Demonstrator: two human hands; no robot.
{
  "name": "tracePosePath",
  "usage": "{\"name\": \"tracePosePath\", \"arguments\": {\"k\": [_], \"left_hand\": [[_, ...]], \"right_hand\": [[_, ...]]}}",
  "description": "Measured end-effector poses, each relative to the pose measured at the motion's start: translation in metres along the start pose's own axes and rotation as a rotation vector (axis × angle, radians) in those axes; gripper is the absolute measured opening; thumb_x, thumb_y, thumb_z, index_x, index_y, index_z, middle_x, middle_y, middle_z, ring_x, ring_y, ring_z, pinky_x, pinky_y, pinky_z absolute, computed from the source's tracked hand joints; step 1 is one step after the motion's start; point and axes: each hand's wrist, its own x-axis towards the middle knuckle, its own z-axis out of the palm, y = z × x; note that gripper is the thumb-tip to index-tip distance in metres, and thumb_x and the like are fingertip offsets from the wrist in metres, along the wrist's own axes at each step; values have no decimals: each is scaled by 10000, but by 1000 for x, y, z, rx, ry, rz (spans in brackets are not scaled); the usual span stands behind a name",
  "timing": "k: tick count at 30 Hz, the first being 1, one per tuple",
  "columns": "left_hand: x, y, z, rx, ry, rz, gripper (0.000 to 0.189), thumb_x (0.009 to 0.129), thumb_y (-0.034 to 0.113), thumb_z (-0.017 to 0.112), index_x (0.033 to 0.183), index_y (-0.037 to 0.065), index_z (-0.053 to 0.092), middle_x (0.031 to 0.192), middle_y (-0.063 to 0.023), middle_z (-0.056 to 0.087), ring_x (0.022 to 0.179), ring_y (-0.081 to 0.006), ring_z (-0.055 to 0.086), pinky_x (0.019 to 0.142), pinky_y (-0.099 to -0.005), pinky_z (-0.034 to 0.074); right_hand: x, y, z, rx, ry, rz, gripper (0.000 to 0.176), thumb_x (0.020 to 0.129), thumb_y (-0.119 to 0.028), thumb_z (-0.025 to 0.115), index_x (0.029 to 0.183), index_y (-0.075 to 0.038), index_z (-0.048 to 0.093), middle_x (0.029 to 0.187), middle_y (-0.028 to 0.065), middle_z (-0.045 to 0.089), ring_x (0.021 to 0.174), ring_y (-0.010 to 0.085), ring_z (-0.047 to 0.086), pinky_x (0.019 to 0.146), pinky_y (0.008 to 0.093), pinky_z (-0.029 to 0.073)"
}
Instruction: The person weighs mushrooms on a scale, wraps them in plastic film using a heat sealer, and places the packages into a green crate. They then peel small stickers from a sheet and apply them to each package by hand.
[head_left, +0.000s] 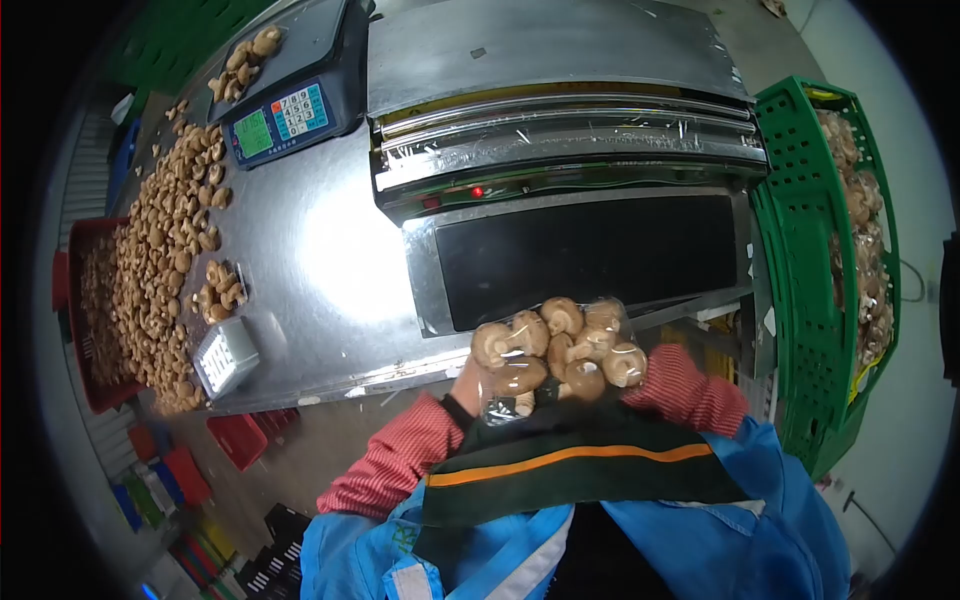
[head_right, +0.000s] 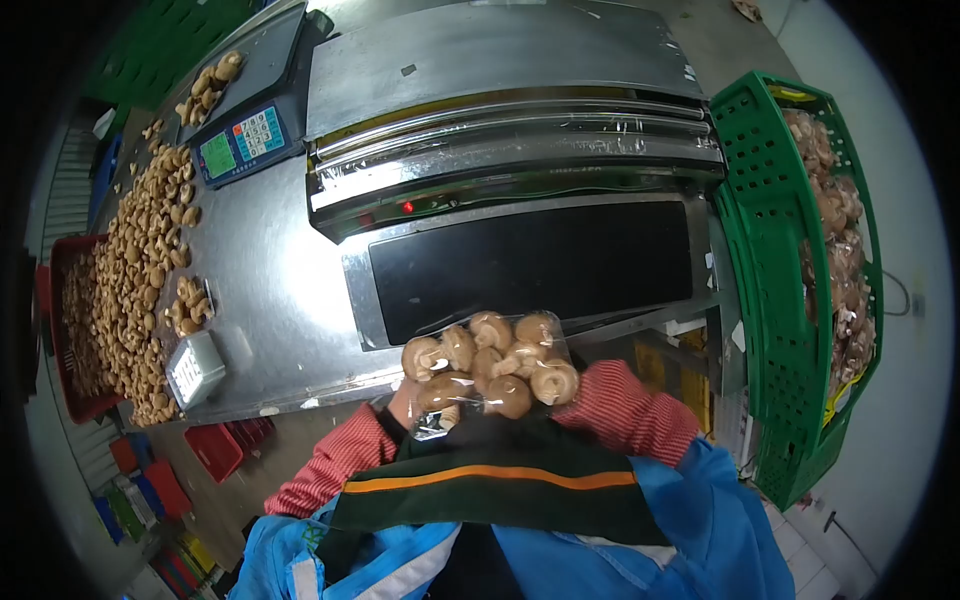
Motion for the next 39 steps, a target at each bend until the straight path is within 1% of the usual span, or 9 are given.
{"name": "tracePosePath", "arguments": {"k": [4, 8, 11, 13, 16, 20, 23, 26, 39], "left_hand": [[11, 60, 13, 584, 62, 638, 248, 868, 135, 590, 1079, 12, 550, 887, -48, 608, 759, -219, 624, 692, -294, 511], [-17, 157, -18, 416, -236, 375, 236, 716, 246, 704, 874, 103, 603, 856, -76, 588, 611, -226, 572, 678, -354, 495], [-30, 161, -11, 879, 176, 1280, 281, 635, 384, 770, 821, 202, 663, 915, -77, 575, 659, -225, 572, 811, -466, 441], [-32, 168, -4, 694, 131, 1264, 290, 630, 384, 777, 851, 230, 670, 932, -75, 563, 792, -227, 577, 847, -516, 412], [-49, 177, -16, 204, -330, 326, 461, 753, 302, 709, 1135, 77, 584, 1159, -142, 563, 1110, -298, 541, 1003, -459, 371], [-65, 184, -4, -39, -721, 20, 935, 828, 545, 627, 1455, -11, 211, 1354, -153, 445, 1237, -237, 461, 1043, -348, 343], [-47, 153, 1, -281, -495, -177, 884, 834, 512, 642, 1418, -33, 264, 1193, -138, 542, 1025, -194, 541, 917, -333, 430], [-3, 164, 44, -345, -357, -126, 690, 888, 462, 554, 1316, -60, 406, 1186, -166, 551, 1008, -261, 560, 906, -379, 449], [132, 231, 297, -494, -455, -87, 324, 992, 183, 409, 1239, -15, 479, 1161, -142, 588, 1045, -244, 597, 916, -371, 489]], "right_hand": [[19, -20, 37, 343, -246, 214, 347, 693, -159, 748, 998, -60, 615, 987, 130, 602, 885, 238, 588, 779, 349, 493], [11, -7, 50, 9, 8, 637, 254, 758, -102, 696, 990, -53, 605, 991, 95, 600, 854, 160, 557, 798, 289, 456], [23, -15, 116, -835, -521, 262, 115, 894, -141, 571, 946, -39, 562, 948, 74, 571, 815, 133, 532, 782, 283, 431], [17, -5, 132, -786, -489, 263, 159, 925, -177, 532, 969, -24, 537, 927, 69, 572, 816, 141, 534, 778, 285, 427], [6, 27, 101, -894, -593, 201, 207, 920, -196, 569, 1040, -31, 535, 925, 46, 570, 837, 126, 541, 766, 279, 428], [-49, 40, 48, 360, -528, 197, 254, 884, -237, 632, 1000, -38, 524, 902, 20, 534, 808, 100, 509, 676, 208, 417], [-48, -19, 58, 148, -605, -92, 362, 797, -251, 728, 1026, -59, 525, 933, 22, 537, 922, 90, 539, 720, 174, 444], [-98, -90, 65, -295, 130, 104, 498, 817, -121, 656, 1268, -19, 469, 1230, 57, 524, 1170, 154, 484, 1021, 292, 350], [-228, -236, 52, -76, 312, -839, 634, 918, -309, 535, 1437, -65, 267, 1447, 129, 371, 1314, 288, 395, 1104, 475, 284]]}}
